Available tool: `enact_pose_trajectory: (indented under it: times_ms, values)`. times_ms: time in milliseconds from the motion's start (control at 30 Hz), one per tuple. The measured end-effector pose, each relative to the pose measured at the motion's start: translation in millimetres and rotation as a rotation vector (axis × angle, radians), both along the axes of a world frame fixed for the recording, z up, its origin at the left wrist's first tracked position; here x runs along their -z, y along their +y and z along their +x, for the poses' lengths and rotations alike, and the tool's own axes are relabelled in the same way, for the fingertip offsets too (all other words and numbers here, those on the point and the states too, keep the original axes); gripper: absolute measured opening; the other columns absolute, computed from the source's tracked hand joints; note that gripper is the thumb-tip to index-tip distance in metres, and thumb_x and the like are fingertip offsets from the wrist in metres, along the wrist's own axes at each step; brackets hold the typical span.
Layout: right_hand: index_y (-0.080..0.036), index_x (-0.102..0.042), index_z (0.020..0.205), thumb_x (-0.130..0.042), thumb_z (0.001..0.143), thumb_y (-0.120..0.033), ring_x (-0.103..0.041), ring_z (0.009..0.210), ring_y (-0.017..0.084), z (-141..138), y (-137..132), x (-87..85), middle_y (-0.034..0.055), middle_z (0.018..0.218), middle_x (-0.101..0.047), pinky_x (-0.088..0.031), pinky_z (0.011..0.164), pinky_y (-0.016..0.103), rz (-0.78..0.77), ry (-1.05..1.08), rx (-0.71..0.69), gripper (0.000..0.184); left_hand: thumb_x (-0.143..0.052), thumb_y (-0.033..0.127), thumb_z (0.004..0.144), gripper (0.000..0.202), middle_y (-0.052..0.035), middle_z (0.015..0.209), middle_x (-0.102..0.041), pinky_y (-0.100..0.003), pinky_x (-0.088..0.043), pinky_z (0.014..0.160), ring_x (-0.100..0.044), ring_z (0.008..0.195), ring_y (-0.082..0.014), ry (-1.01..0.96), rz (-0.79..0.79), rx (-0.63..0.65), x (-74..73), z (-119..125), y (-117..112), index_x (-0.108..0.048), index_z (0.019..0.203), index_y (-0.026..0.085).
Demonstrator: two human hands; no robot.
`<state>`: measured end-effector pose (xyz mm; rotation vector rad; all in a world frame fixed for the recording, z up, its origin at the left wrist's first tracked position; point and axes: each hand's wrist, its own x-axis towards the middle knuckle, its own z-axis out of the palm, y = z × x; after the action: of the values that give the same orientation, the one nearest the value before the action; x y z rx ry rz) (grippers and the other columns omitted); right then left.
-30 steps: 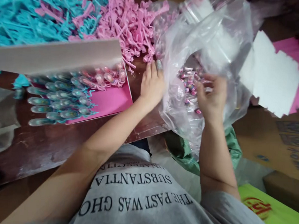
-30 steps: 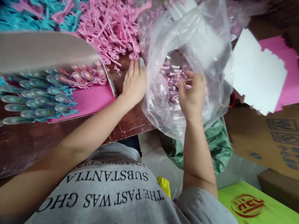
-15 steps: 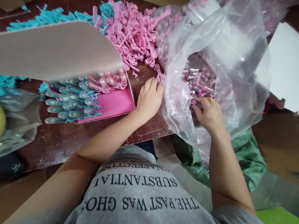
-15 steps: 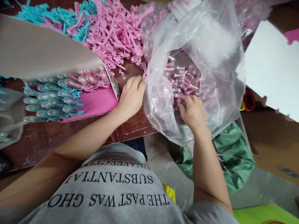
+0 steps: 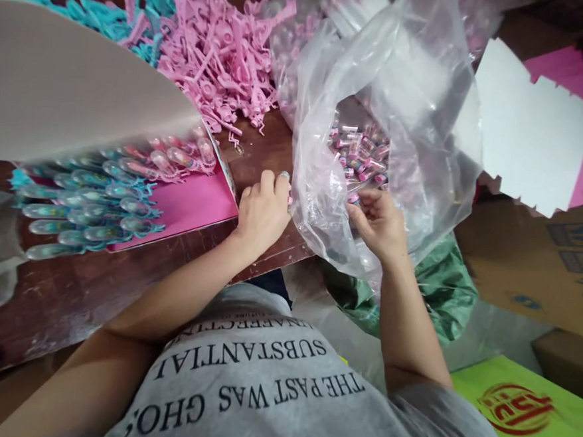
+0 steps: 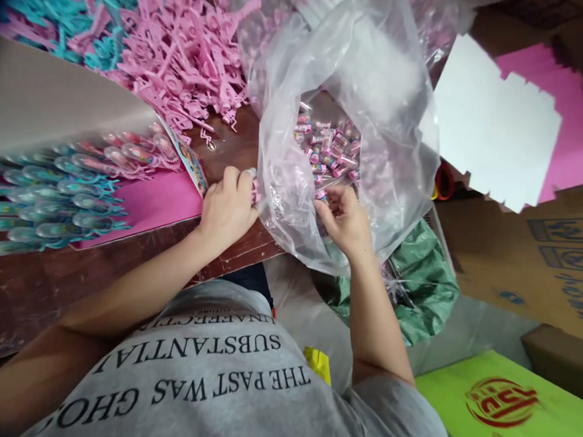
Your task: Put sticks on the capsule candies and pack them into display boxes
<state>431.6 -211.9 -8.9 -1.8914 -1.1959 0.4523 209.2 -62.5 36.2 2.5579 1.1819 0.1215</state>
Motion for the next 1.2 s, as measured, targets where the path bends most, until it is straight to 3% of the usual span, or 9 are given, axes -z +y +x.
enact_pose_trajectory:
  times_ms: [167, 233, 333, 400, 467, 600, 833, 1033, 1200]
  values:
    - [-0.027, -0.07, 0.115, -0.077, 0.095, -0.038, -0.071, 0.084, 0.019, -16, -5, -25.1, 0.0048, 0.103, -0.074, -0.061, 0.069, 0.035, 0.114, -0.154, 0.016, 0.024, -0.052, -0.001, 0.092, 0.044, -0.0234, 0.149, -0.06, -0.054, -0.053, 0.115, -0.065, 0.133, -0.037, -0.245, 0.002, 0.065, -26.3, -20, -8, -0.062, 0.133, 0.01]
    - [-0.029, -0.073, 0.118, -0.075, 0.097, -0.031, -0.073, 0.094, 0.022, -30, -5, -42.6, 0.0065, 0.11, -0.075, -0.063, 0.069, 0.036, 0.159, -0.249, -0.018, 0.021, -0.055, 0.0, 0.092, 0.036, -0.0159, 0.137, -0.07, -0.048, -0.055, 0.113, -0.067, 0.128, -0.0312, -0.441, -0.063, 0.118, -40.1, -23, -13, -0.065, 0.123, 0.016]
    - [-0.032, -0.072, 0.125, -0.073, 0.098, -0.024, -0.074, 0.099, 0.023, -52, -1, -63.2, 0.0072, 0.114, -0.075, -0.065, 0.069, 0.037, 0.218, -0.324, -0.074, 0.028, -0.067, 0.005, 0.09, 0.027, -0.0043, 0.111, -0.079, -0.038, -0.06, 0.098, -0.073, 0.106, -0.0222, -0.677, -0.386, 0.139, -49.9, -20, -20, -0.062, 0.109, 0.024]
    - [-0.032, -0.07, 0.127, -0.072, 0.099, -0.022, -0.074, 0.101, 0.024, -65, 2, -69.4, 0.0074, 0.114, -0.076, -0.066, 0.071, 0.039, 0.23, -0.345, -0.103, 0.031, -0.073, 0.007, 0.088, 0.03, -0.0012, 0.106, -0.079, -0.033, -0.06, 0.089, -0.074, 0.096, -0.0181, -0.774, -0.581, 0.094, -47.0, -15, -23, -0.058, 0.107, 0.025]
    - [-0.031, -0.069, 0.128, -0.07, 0.099, -0.02, -0.074, 0.103, 0.024, -73, 6, -70.0, 0.0077, 0.114, -0.076, -0.066, 0.072, 0.039, 0.23, -0.359, -0.125, 0.031, -0.076, 0.007, 0.087, 0.034, 0.0001, 0.103, -0.08, -0.029, -0.059, 0.082, -0.074, 0.091, -0.0157, -0.831, -0.657, 0.037, -40.7, -13, -24, -0.056, 0.107, 0.025]
    - [-0.03, -0.067, 0.128, -0.067, 0.1, -0.015, -0.074, 0.102, 0.023, -82, 11, -63.9, 0.008, 0.114, -0.075, -0.065, 0.07, 0.037, 0.272, -0.37, -0.153, 0.031, -0.077, 0.008, 0.088, 0.034, 0.0005, 0.1, -0.081, -0.029, -0.057, 0.082, -0.075, 0.092, -0.0156, -0.883, -0.639, -0.028, -32.5, -16, -26, -0.057, 0.11, 0.024]
    - [-0.033, -0.069, 0.13, -0.064, 0.099, -0.011, -0.075, 0.108, 0.024, -93, 18, -59.8, 0.0064, 0.116, -0.075, -0.067, 0.089, 0.045, 0.287, -0.368, -0.196, 0.039, -0.08, 0.006, 0.085, 0.043, -0.0003, 0.101, -0.084, -0.037, -0.058, 0.096, -0.077, 0.106, -0.0205, -0.86, -0.612, -0.129, -27.4, -27, -27, -0.06, 0.118, 0.024]
    - [-0.033, -0.068, 0.131, -0.063, 0.1, -0.01, -0.076, 0.109, 0.024, -97, 19, -57.3, 0.0058, 0.117, -0.077, -0.067, 0.091, 0.046, 0.27, -0.346, -0.229, 0.039, -0.082, 0.008, 0.083, 0.039, 0.0018, 0.092, -0.081, -0.034, -0.056, 0.08, -0.074, 0.086, -0.0173, -0.869, -0.672, -0.122, -20.0, -33, -23, -0.056, 0.107, 0.025]
    - [-0.032, -0.068, 0.132, -0.063, 0.101, -0.01, -0.077, 0.109, 0.023, -99, 21, -56.2, 0.0058, 0.117, -0.077, -0.068, 0.091, 0.044, 0.294, -0.339, -0.258, 0.038, -0.075, 0.001, 0.083, 0.038, 0.0046, 0.09, -0.077, -0.032, -0.049, 0.075, -0.067, 0.081, -0.014, -0.874, -0.627, -0.084, -15.7, -37, -23, -0.048, 0.095, 0.025]
